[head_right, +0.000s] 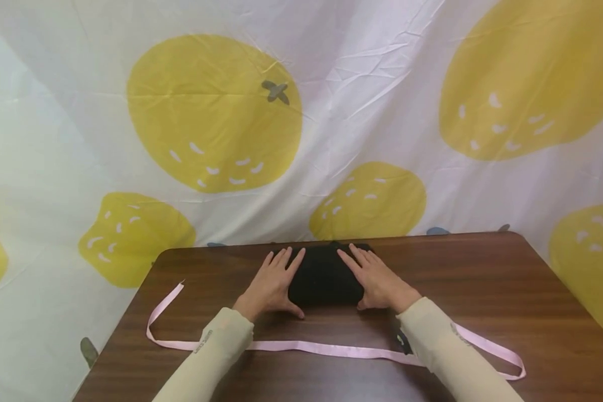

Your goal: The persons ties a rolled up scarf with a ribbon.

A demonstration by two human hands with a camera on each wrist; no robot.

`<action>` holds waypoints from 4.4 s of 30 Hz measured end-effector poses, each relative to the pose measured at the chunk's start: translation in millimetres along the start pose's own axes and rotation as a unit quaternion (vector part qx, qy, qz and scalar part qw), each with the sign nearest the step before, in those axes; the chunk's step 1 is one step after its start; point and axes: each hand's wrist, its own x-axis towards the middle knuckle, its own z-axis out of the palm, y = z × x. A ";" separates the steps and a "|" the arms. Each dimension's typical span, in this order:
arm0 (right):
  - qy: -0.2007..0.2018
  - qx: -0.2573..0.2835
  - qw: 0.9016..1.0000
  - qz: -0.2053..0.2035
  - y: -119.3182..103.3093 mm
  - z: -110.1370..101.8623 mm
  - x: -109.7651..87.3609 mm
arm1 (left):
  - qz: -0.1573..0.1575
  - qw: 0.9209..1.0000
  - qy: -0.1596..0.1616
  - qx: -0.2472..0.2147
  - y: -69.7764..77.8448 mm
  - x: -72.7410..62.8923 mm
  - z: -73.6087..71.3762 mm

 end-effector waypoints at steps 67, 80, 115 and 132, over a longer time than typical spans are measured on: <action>0.251 -0.143 0.949 -0.131 -2.9 -24.6 -3.0 | -0.009 0.994 0.109 0.006 -19.0 -4.0 -2.6; 0.283 -0.094 0.941 -0.160 -21.7 -33.9 -2.6 | 0.021 0.987 0.160 -0.024 -31.7 -12.4 -0.5; 0.333 -0.063 0.908 -0.248 -75.8 -73.5 -20.9 | 0.087 0.959 0.226 -0.145 -40.1 -6.3 -5.2; 0.348 -0.157 0.883 -0.272 -106.9 -80.7 -35.1 | 0.123 0.954 0.241 -0.126 -28.1 0.0 -15.5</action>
